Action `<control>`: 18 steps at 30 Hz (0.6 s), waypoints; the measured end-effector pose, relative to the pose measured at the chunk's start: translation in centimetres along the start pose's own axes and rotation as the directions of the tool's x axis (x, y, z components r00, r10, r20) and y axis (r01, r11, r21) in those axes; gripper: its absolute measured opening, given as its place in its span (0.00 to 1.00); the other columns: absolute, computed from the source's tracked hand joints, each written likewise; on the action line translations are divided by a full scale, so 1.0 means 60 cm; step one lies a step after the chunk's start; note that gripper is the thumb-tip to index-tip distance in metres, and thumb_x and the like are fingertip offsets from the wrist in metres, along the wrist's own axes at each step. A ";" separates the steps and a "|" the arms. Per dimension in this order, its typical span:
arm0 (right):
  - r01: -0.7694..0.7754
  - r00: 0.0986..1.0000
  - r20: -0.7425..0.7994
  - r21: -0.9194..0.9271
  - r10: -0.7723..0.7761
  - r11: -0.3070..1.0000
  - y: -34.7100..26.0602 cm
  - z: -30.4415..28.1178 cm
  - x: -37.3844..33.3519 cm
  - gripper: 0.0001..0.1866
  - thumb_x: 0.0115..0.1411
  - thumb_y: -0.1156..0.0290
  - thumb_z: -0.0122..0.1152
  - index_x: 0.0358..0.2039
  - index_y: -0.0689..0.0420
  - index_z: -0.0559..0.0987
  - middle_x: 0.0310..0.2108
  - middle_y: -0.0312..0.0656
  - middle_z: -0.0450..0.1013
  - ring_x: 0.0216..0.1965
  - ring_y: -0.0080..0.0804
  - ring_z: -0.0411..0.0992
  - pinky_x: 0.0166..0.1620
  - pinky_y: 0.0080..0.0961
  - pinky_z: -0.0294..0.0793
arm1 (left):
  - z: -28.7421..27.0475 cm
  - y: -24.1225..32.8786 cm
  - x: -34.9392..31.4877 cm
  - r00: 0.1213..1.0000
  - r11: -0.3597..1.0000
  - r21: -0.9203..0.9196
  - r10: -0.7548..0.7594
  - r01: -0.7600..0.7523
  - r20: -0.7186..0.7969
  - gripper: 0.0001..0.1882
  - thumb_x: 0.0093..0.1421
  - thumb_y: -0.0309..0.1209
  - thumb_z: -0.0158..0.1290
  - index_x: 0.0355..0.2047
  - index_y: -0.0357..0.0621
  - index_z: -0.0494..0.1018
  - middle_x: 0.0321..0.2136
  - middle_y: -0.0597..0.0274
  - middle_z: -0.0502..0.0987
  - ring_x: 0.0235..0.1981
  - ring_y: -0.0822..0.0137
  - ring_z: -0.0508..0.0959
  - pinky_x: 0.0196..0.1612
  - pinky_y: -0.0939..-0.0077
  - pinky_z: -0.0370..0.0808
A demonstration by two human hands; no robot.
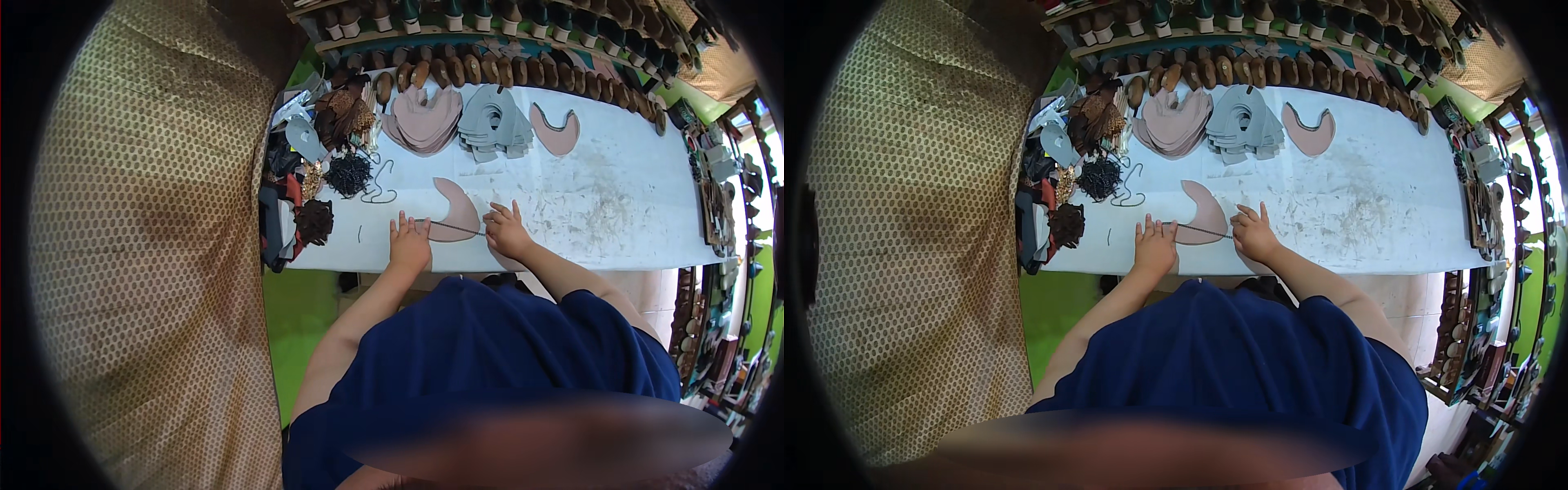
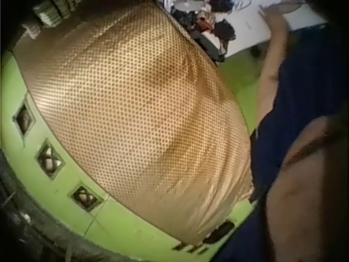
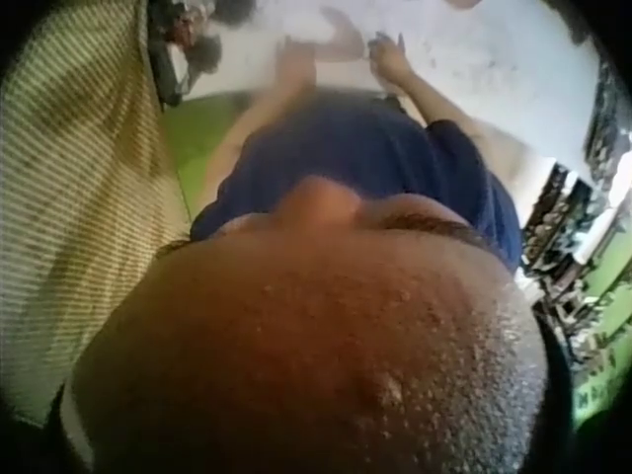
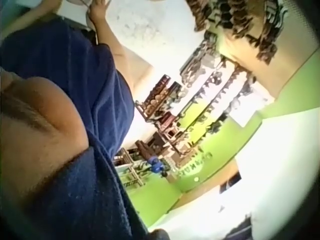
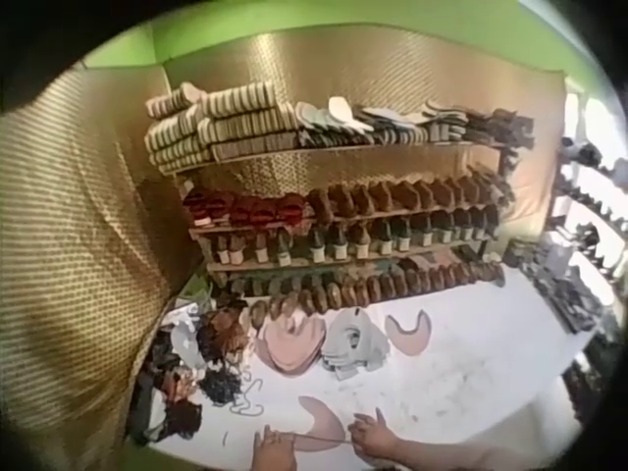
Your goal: Manually aligning and assembling leather shoe upper components on a workbench.
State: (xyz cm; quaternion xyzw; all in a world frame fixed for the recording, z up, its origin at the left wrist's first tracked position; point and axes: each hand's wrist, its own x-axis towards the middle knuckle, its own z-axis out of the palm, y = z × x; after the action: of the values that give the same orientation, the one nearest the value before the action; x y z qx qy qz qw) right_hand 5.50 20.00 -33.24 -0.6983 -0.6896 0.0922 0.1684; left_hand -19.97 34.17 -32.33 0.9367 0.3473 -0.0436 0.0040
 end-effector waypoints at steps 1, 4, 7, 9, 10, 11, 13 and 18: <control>0.000 1.000 0.003 -0.010 0.000 1.000 0.000 -0.001 0.000 0.09 0.56 0.69 0.60 0.38 0.54 0.81 0.50 0.34 0.73 0.67 0.39 0.58 0.66 0.72 0.42 | 0.001 0.003 0.001 1.000 1.000 0.001 0.001 -0.001 0.000 0.28 0.63 0.37 0.43 0.65 0.50 0.65 0.61 0.42 0.69 0.69 0.40 0.56 0.69 0.42 0.47; -0.003 1.000 -0.021 0.012 0.003 1.000 0.001 0.003 0.000 0.09 0.56 0.69 0.60 0.37 0.54 0.81 0.51 0.34 0.73 0.67 0.39 0.58 0.66 0.72 0.42 | 0.007 0.011 0.005 0.999 0.994 0.113 -0.001 -0.003 0.042 0.28 0.64 0.38 0.43 0.66 0.57 0.63 0.62 0.37 0.67 0.69 0.37 0.55 0.69 0.42 0.47; -0.010 1.000 -0.026 0.014 0.011 1.000 0.001 0.003 -0.002 0.08 0.56 0.69 0.60 0.36 0.54 0.81 0.51 0.34 0.72 0.67 0.39 0.58 0.67 0.72 0.42 | 0.008 0.012 0.006 0.998 0.997 0.075 0.006 -0.011 0.070 0.29 0.64 0.38 0.43 0.67 0.60 0.61 0.62 0.32 0.65 0.69 0.36 0.53 0.69 0.43 0.47; -0.014 1.000 -0.012 0.009 0.014 1.000 0.001 0.003 -0.004 0.08 0.56 0.69 0.60 0.36 0.54 0.80 0.51 0.34 0.72 0.67 0.39 0.58 0.67 0.72 0.42 | 0.004 0.016 0.004 0.997 0.997 0.075 0.022 -0.027 0.073 0.30 0.64 0.39 0.44 0.68 0.64 0.60 0.62 0.30 0.63 0.70 0.35 0.51 0.70 0.43 0.47; -0.016 1.000 0.003 0.004 0.016 1.000 0.002 0.004 -0.005 0.07 0.56 0.68 0.60 0.36 0.54 0.80 0.52 0.34 0.72 0.67 0.39 0.58 0.67 0.72 0.42 | 0.000 0.020 0.004 0.997 0.997 0.076 0.023 -0.029 0.073 0.30 0.64 0.39 0.44 0.68 0.64 0.60 0.62 0.30 0.63 0.70 0.35 0.51 0.70 0.43 0.47; -0.017 1.000 0.002 0.005 0.017 1.000 0.002 0.007 -0.006 0.07 0.56 0.68 0.60 0.36 0.54 0.80 0.52 0.34 0.72 0.67 0.39 0.58 0.67 0.72 0.42 | -0.003 0.023 0.004 0.996 0.996 0.082 0.020 -0.028 0.091 0.30 0.64 0.39 0.44 0.68 0.66 0.60 0.62 0.29 0.63 0.70 0.35 0.51 0.69 0.43 0.47; -0.006 1.000 -0.011 -0.006 0.006 1.000 0.004 0.011 -0.007 0.07 0.56 0.67 0.61 0.35 0.53 0.80 0.51 0.34 0.72 0.67 0.40 0.57 0.67 0.72 0.41 | -0.010 0.028 0.004 0.994 0.996 0.088 0.017 -0.027 0.106 0.30 0.64 0.39 0.44 0.68 0.68 0.60 0.62 0.28 0.62 0.70 0.35 0.51 0.69 0.42 0.47; -0.036 0.999 0.006 0.013 0.036 0.999 0.005 0.003 -0.016 0.07 0.55 0.66 0.63 0.34 0.51 0.80 0.52 0.33 0.72 0.67 0.39 0.57 0.67 0.73 0.40 | -0.014 0.023 -0.013 0.998 0.993 -0.104 -0.061 0.064 0.036 0.35 0.60 0.37 0.47 0.70 0.66 0.57 0.65 0.34 0.60 0.70 0.36 0.51 0.69 0.40 0.47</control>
State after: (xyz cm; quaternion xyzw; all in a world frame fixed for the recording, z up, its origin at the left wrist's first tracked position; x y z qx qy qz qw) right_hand 5.71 19.07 -33.59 -0.7093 -0.6767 0.1016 0.1694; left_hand -19.60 32.64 -31.44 0.9230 0.3782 -0.0406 0.0575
